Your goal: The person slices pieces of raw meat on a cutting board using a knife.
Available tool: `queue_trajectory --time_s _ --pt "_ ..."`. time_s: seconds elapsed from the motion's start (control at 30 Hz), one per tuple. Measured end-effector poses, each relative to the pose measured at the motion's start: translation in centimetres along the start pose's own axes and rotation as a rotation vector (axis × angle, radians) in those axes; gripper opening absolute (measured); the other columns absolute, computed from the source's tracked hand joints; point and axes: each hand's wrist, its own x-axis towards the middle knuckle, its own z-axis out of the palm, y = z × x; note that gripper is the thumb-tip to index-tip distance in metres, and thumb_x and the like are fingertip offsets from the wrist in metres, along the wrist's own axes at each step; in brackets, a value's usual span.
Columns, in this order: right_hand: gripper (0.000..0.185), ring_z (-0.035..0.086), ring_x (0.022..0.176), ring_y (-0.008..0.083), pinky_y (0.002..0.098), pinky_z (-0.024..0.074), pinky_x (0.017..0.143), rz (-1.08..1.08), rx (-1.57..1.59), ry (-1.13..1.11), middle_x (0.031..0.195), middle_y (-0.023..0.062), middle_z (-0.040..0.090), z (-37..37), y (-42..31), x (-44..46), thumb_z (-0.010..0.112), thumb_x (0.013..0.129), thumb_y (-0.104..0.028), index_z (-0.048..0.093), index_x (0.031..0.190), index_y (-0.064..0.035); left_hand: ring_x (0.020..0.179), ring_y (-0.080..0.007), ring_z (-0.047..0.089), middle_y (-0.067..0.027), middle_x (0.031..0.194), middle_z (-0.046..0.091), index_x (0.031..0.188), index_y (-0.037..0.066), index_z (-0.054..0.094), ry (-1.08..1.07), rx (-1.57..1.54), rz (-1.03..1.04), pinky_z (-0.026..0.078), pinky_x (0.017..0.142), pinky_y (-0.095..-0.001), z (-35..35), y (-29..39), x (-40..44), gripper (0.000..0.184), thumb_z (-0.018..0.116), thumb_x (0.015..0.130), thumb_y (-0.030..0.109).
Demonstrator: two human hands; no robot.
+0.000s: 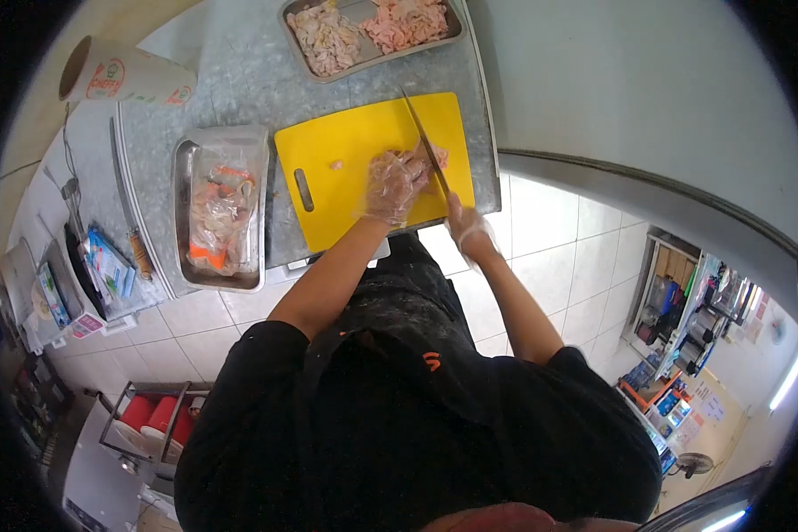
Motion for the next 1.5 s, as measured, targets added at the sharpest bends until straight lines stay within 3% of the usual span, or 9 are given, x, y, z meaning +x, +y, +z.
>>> queue_trajectory --time_s 0.17,0.27,0.5,0.83,0.9,1.1,1.17,1.27,1.5 --pt "0.038 0.06 0.081 0.0466 0.0528 0.046 0.069 0.31 0.16 -0.168 0.082 0.029 0.062 2.4 2.9 -3.1 0.038 0.099 -0.024 0.036 0.129 -0.0008 0.095 -0.031 0.058 -0.0084 0.098 0.065 0.093 0.012 0.067 -0.009 -0.044 -0.124 0.042 0.085 -0.0448 -2.8 1.9 1.5 0.017 0.065 0.079 0.022" --pt "0.031 0.06 0.075 0.0468 0.0533 0.0462 0.061 -0.219 -0.115 0.175 0.08 0.0285 0.062 0.9 2.0 0.0 0.043 0.095 -0.017 0.039 0.121 -0.0012 0.094 -0.0318 0.058 -0.0086 0.099 0.065 0.094 0.013 0.067 -0.046 -0.085 -0.116 0.042 0.084 -0.0453 -3.6 2.2 1.7 0.017 0.065 0.079 0.022" --pt "0.042 0.061 0.078 0.0467 0.0547 0.0465 0.068 0.108 0.016 -0.084 0.083 0.031 0.061 3.8 5.1 -4.6 0.037 0.098 -0.021 0.029 0.137 -0.0081 0.093 -0.032 0.058 -0.0099 0.097 0.064 0.097 0.012 0.065 -0.07 -0.005 -0.18 0.042 0.081 -0.0461 -3.7 2.6 1.6 0.02 0.063 0.081 0.025" --pt "0.042 0.06 0.069 0.043 0.0535 0.0459 0.063 -0.284 -0.068 0.235 0.075 0.0268 0.061 2.4 5.4 -0.1 0.046 0.093 -0.017 0.033 0.132 -0.0081 0.093 -0.0329 0.057 -0.0126 0.1 0.063 0.107 0.013 0.065 -0.085 -0.068 -0.116 0.042 0.082 -0.0456 -3.7 1.9 1.0 0.027 0.061 0.085 0.029" --pt "0.037 0.06 0.071 0.0444 0.0537 0.0452 0.063 0.027 0.017 -0.113 0.077 0.0279 0.061 4.3 7.5 -4.7 0.04 0.098 -0.021 0.031 0.13 -0.0057 0.089 -0.0295 0.06 -0.0084 0.095 0.066 0.111 0.016 0.064 -0.01 0.012 -0.071 0.046 0.079 -0.0422 -4.2 2.3 0.9 0.027 0.061 0.086 0.025" --pt "0.086 0.055 0.066 0.0435 0.0503 0.0423 0.067 0.483 0.294 -0.148 0.066 0.0272 0.057 1.4 4.8 -10.3 0.013 0.094 -0.066 0.06 0.07 0.0019 0.096 -0.0306 0.058 -0.0097 0.099 0.064 0.109 0.013 0.063 0.048 -0.165 -0.136 0.044 0.086 -0.0439 -5.2 2.1 -0.3 0.025 0.061 0.087 0.025" --pt "0.087 0.053 0.062 0.0418 0.048 0.0414 0.064 0.166 0.293 0.073 0.061 0.0257 0.053 0.2 3.6 -9.0 0.009 0.093 -0.066 0.056 0.067 0.0022 0.096 -0.0307 0.058 -0.0096 0.1 0.063 0.107 0.014 0.064 0.04 -0.183 -0.195 0.043 0.086 -0.0445 -3.9 0.5 -1.8 0.024 0.061 0.087 0.025" --pt "0.028 0.057 0.067 0.0446 0.0526 0.043 0.06 -0.199 0.059 0.154 0.07 0.0261 0.059 1.1 3.6 -3.9 0.047 0.094 -0.016 0.039 0.117 -0.003 0.096 -0.0311 0.057 -0.0092 0.1 0.062 0.103 0.014 0.066 0.015 -0.196 -0.245 0.043 0.086 -0.0444 -3.3 -0.2 -2.1 0.021 0.061 0.086 0.025" --pt "0.037 0.06 0.072 0.0443 0.0519 0.0466 0.061 -0.42 -0.121 0.219 0.079 0.0274 0.061 -0.9 -0.7 2.4 0.042 0.097 -0.022 0.039 0.128 -0.0031 0.091 -0.0317 0.058 -0.0082 0.095 0.064 0.093 0.013 0.068 0.049 0.023 -0.189 0.043 0.08 -0.0426 -3.9 0.1 -2.0 0.017 0.064 0.082 0.025"
